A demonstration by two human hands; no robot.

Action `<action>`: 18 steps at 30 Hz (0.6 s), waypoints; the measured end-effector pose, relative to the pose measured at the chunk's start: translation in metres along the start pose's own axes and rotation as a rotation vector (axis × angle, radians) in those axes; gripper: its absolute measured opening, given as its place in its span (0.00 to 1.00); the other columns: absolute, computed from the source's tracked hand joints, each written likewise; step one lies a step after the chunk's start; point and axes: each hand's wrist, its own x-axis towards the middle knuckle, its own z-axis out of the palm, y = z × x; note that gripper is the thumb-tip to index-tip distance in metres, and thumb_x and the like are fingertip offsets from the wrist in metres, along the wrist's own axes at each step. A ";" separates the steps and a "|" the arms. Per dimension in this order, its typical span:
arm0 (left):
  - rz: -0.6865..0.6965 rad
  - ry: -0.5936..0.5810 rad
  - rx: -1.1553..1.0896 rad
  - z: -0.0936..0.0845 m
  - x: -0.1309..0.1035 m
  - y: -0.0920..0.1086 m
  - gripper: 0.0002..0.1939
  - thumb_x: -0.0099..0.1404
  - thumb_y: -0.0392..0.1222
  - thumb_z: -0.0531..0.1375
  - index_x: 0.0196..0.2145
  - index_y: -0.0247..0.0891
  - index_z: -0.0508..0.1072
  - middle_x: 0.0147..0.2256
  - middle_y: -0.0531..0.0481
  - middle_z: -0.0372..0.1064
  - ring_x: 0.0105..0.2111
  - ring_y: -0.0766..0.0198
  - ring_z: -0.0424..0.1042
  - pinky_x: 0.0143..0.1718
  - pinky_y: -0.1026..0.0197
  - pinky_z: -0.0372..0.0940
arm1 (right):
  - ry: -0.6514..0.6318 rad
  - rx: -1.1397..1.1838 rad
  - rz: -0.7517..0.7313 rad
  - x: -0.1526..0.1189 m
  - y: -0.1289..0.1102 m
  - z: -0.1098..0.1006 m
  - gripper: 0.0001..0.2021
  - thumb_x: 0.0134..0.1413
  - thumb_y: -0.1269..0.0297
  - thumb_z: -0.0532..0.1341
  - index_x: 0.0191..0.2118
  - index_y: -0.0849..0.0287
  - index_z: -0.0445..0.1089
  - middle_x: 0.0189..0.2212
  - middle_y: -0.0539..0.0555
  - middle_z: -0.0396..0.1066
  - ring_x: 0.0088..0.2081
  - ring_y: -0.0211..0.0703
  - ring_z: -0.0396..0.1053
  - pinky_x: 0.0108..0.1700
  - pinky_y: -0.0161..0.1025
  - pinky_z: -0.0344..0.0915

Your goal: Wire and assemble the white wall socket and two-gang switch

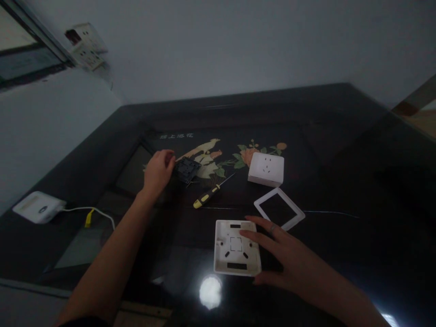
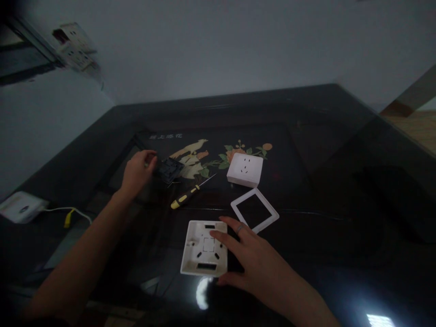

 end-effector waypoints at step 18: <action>0.639 -0.696 -0.268 -0.033 -0.148 0.104 0.48 0.57 0.42 0.69 0.68 0.54 0.49 0.65 0.40 0.52 0.65 0.43 0.55 0.62 0.39 0.60 | 0.673 -0.371 0.135 0.013 0.052 0.008 0.30 0.59 0.54 0.60 0.64 0.58 0.57 0.63 0.68 0.58 0.62 0.67 0.60 0.59 0.65 0.63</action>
